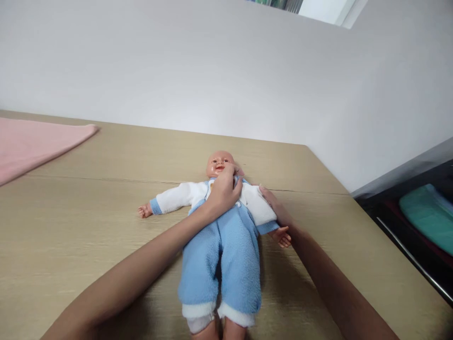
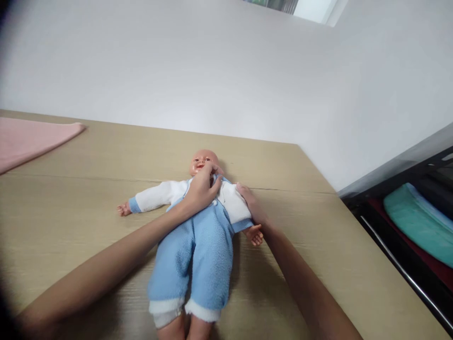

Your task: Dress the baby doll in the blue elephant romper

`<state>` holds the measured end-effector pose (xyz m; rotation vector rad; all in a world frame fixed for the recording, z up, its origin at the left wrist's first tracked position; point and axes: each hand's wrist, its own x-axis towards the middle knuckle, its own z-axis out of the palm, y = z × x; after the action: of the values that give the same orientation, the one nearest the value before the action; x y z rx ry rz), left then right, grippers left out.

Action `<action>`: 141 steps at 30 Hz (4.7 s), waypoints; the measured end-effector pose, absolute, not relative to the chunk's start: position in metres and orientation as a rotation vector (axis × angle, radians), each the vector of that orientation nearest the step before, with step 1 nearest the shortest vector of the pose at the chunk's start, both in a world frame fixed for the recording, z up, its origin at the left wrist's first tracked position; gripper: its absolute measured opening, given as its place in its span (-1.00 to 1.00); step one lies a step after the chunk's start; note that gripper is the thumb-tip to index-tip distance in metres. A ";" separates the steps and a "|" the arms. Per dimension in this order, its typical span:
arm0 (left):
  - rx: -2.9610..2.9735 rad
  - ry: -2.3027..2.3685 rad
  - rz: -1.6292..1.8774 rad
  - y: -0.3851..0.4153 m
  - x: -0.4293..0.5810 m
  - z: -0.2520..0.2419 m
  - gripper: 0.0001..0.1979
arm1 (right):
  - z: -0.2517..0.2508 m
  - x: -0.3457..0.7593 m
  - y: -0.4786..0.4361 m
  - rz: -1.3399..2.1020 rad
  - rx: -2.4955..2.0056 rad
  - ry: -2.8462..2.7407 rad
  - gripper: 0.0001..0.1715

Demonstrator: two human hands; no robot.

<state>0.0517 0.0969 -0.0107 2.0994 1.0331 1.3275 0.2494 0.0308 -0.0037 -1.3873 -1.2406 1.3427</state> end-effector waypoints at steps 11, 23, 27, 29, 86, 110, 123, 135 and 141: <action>2.225 1.146 1.194 0.092 0.053 -0.013 -0.77 | 0.049 0.328 0.012 0.892 -1.822 -2.203 -0.34; 2.259 1.346 1.306 0.033 -0.011 -0.005 -0.78 | -0.015 0.331 0.007 0.110 -1.685 -1.919 -0.43; 2.070 1.450 1.305 0.015 -0.049 -0.029 -0.77 | -0.019 0.289 -0.015 -0.009 -1.404 -1.935 -0.67; 1.998 1.477 1.249 0.008 -0.064 -0.040 -0.75 | -0.020 0.268 -0.022 0.286 -1.301 -1.960 -0.77; 2.283 1.659 0.995 -0.219 -0.096 -0.058 -0.34 | -0.050 0.248 -0.234 0.318 -1.391 -1.945 -0.10; 2.847 0.966 0.557 0.061 0.084 0.014 -0.28 | -0.043 0.347 -0.006 0.503 -1.254 -1.633 -0.16; 2.341 0.872 1.157 0.066 0.057 0.018 -0.64 | -0.056 0.313 -0.022 0.736 -1.105 -1.463 -0.18; 1.296 0.864 1.607 0.075 0.001 0.016 -0.61 | -0.058 0.212 -0.030 1.308 -0.893 -1.460 -0.44; 0.827 0.811 1.589 0.072 -0.024 0.016 -0.57 | -0.034 0.173 -0.012 1.406 -0.847 -1.400 -0.44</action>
<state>-0.0235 0.0718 0.0160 0.8273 0.8107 1.5895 0.1731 -0.0124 -0.0342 -0.8467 -1.4000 1.4060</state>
